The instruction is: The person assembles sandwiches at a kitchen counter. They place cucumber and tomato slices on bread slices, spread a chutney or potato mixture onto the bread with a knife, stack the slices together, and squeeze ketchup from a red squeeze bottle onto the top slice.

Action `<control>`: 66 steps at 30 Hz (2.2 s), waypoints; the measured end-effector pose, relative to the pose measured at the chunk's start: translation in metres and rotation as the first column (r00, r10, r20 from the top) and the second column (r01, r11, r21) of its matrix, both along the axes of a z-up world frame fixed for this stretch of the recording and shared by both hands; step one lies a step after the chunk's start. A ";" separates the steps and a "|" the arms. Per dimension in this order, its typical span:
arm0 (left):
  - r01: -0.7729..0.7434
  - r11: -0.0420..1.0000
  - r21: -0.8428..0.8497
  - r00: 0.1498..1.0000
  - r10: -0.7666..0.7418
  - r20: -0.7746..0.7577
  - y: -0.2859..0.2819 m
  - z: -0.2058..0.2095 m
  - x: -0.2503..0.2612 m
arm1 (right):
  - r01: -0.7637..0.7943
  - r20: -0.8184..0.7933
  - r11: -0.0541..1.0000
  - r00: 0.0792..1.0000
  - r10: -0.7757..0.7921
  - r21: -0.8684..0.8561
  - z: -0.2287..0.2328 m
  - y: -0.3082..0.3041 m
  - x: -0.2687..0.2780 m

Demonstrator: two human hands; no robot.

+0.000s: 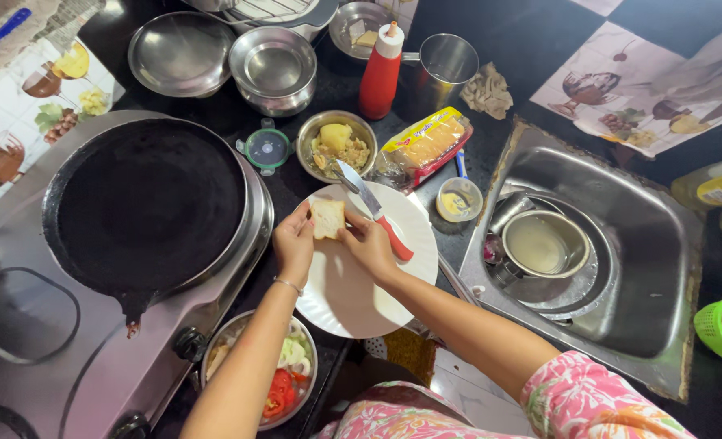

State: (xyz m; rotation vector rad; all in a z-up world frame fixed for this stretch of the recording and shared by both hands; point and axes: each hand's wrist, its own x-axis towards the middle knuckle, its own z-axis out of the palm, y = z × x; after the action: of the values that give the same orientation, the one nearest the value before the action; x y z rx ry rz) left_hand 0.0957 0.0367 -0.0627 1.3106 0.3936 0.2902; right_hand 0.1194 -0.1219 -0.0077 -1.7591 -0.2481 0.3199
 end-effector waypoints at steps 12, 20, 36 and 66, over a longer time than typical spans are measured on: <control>0.013 0.551 0.834 0.998 -0.052 0.019 -0.014 0.049 -0.026 | 0.032 0.535 0.948 0.832 0.150 -0.315 0.037 0.003 -0.011; 0.090 0.477 0.875 0.984 -0.180 -0.004 -0.002 0.040 -0.024 | 0.071 0.642 0.935 0.745 0.182 -0.347 0.032 0.005 -0.017; 0.111 0.201 0.973 0.931 -0.364 -0.031 0.007 0.070 -0.041 | 0.034 0.629 0.772 0.603 0.491 -0.635 0.010 -0.006 -0.015; -0.079 0.253 0.964 0.942 -0.297 0.156 -0.042 0.132 0.011 | 0.505 0.775 0.776 0.631 -0.035 -0.377 0.079 -0.086 0.057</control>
State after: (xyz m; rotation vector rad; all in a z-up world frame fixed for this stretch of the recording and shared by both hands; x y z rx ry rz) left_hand 0.1069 -0.0052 0.0697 2.4979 -0.2740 0.6848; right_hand 0.1760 -0.2083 0.0709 -2.4317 -0.4749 -0.6770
